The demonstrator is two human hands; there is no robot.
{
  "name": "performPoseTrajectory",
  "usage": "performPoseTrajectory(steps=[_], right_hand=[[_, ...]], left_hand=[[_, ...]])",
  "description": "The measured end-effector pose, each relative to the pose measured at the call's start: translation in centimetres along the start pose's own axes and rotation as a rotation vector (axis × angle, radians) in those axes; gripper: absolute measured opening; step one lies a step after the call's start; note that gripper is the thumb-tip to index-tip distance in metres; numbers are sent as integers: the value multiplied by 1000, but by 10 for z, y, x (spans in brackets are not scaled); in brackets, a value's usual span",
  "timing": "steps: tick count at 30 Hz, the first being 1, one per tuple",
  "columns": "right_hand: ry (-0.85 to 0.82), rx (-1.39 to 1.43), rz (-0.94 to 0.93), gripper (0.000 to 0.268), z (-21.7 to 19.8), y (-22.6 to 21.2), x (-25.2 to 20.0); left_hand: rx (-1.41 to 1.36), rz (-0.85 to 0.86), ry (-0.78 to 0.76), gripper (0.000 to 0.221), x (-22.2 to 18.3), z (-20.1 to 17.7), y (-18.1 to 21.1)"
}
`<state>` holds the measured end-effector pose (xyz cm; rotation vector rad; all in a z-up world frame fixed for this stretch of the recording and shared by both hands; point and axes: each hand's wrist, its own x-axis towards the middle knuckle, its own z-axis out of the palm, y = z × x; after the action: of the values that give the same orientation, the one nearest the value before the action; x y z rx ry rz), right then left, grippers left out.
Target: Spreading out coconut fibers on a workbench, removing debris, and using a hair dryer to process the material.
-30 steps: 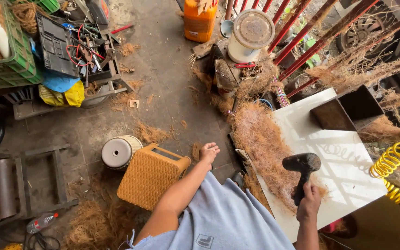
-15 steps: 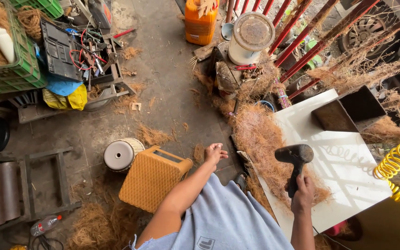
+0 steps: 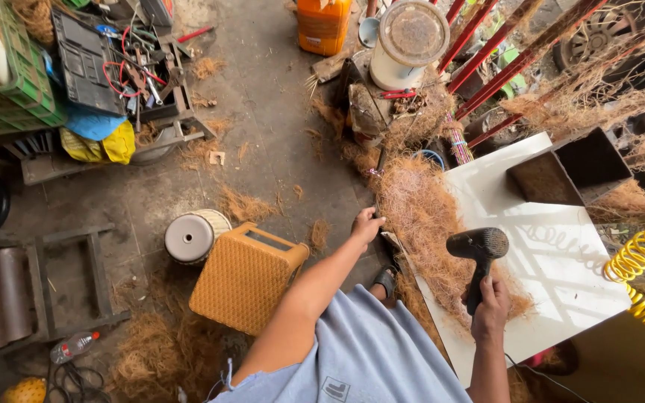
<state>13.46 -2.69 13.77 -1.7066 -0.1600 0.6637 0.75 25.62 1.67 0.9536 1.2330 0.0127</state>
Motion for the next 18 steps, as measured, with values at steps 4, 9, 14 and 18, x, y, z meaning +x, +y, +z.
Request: performPoseTrajectory(steps=[4,9,14,18], right_hand=[[143,-35,41,29,-17,29,14],[140,19,-8,27,-5,25,40],[31,112,-76,26,48,-15,55],[-73,60,-103,26,45,-35,62]], left_hand=[[39,93,87,70,60,24,-23],[80,118,156,70,95,38,-23],[-1,108,191,83,83,30,3],[-101,69,326,84,71,38,18]])
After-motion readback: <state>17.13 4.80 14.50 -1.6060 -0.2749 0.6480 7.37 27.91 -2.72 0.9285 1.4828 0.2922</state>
